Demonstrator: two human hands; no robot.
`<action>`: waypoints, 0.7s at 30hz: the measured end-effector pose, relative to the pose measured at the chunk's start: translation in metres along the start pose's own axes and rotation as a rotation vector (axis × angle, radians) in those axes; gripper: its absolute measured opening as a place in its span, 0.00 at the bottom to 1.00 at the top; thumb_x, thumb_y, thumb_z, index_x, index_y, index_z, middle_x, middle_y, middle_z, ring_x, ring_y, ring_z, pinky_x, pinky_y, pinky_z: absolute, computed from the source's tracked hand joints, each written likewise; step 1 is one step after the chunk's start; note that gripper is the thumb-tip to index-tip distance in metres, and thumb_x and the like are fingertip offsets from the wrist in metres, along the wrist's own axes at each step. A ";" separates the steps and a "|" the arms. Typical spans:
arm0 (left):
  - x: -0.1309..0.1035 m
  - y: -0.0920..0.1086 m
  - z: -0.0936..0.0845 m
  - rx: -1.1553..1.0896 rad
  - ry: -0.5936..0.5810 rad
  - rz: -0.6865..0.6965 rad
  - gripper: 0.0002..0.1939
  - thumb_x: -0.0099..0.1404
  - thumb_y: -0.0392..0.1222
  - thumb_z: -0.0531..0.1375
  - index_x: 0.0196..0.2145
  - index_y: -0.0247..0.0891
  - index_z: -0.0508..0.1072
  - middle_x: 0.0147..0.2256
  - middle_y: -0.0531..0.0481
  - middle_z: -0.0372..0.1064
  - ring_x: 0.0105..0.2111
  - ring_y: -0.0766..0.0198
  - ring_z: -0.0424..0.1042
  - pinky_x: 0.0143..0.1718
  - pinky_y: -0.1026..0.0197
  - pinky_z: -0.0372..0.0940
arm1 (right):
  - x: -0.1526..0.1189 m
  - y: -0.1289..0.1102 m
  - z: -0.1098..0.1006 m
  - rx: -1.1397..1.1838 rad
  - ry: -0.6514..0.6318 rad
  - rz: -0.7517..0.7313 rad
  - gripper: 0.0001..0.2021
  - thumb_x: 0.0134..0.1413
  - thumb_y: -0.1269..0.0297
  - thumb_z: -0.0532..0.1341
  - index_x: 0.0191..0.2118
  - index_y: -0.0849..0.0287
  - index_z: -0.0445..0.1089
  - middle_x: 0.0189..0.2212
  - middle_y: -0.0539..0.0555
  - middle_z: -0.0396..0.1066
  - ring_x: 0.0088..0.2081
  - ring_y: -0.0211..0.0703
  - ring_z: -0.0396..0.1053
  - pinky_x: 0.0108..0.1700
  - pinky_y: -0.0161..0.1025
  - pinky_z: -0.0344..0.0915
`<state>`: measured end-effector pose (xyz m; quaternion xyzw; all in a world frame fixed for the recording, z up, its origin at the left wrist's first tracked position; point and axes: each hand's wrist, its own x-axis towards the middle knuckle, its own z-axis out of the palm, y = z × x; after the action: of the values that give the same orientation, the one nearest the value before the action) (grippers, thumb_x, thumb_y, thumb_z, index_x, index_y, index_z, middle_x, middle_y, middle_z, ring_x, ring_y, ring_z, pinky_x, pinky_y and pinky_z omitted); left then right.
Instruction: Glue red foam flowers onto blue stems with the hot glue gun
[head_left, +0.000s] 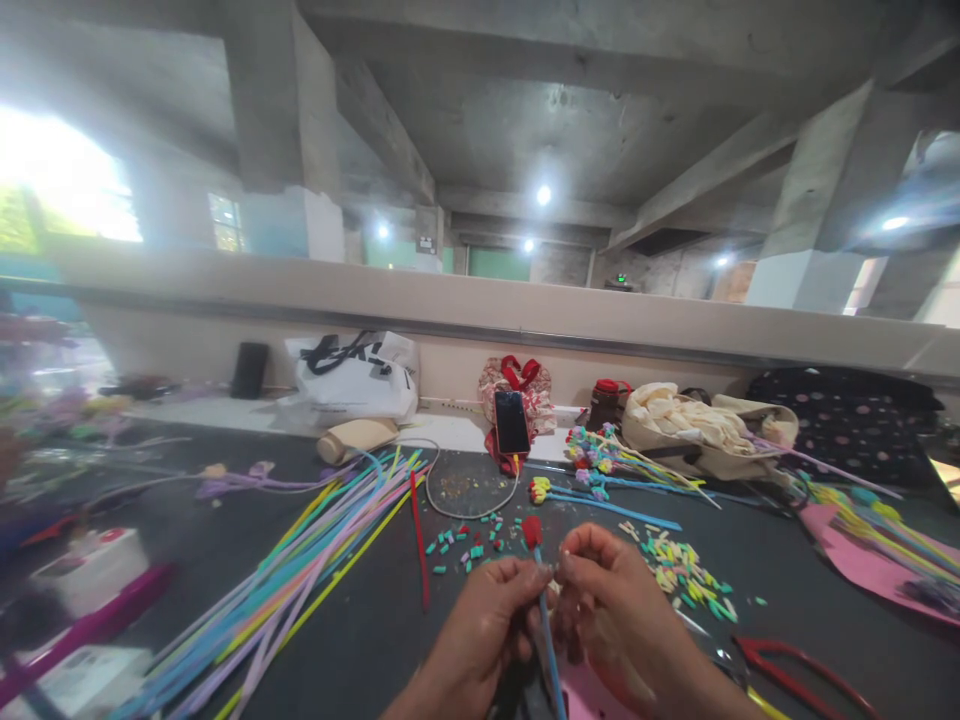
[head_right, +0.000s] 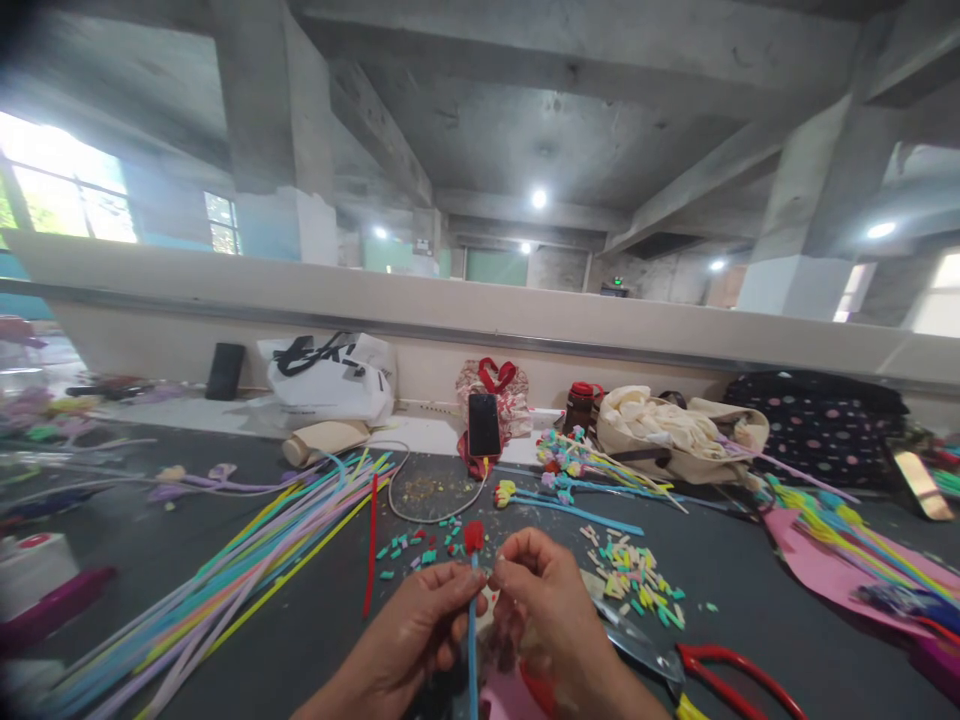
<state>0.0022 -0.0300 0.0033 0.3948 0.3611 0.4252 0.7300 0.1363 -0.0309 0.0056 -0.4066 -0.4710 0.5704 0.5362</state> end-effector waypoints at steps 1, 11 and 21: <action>0.000 0.000 0.000 0.000 -0.001 -0.004 0.18 0.42 0.51 0.64 0.19 0.32 0.66 0.10 0.58 0.58 0.08 0.77 0.52 0.12 0.71 0.44 | -0.001 0.000 0.001 0.032 -0.010 0.012 0.08 0.39 0.66 0.63 0.24 0.59 0.60 0.10 0.44 0.64 0.10 0.34 0.60 0.12 0.29 0.57; 0.002 -0.003 0.001 0.018 -0.019 0.039 0.17 0.41 0.48 0.65 0.20 0.33 0.66 0.10 0.58 0.59 0.09 0.77 0.52 0.11 0.71 0.44 | -0.006 0.001 0.002 0.292 -0.054 0.150 0.11 0.40 0.64 0.65 0.21 0.62 0.62 0.09 0.43 0.61 0.09 0.27 0.57 0.12 0.24 0.53; -0.002 0.000 0.003 0.033 -0.024 0.007 0.17 0.42 0.49 0.64 0.18 0.34 0.63 0.10 0.59 0.57 0.09 0.77 0.51 0.11 0.71 0.43 | -0.006 0.008 -0.003 0.223 -0.109 0.114 0.10 0.41 0.65 0.65 0.21 0.62 0.63 0.10 0.44 0.62 0.10 0.30 0.58 0.13 0.27 0.57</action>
<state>0.0042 -0.0324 0.0047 0.4132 0.3577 0.4170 0.7262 0.1378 -0.0367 -0.0033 -0.3391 -0.4093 0.6699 0.5184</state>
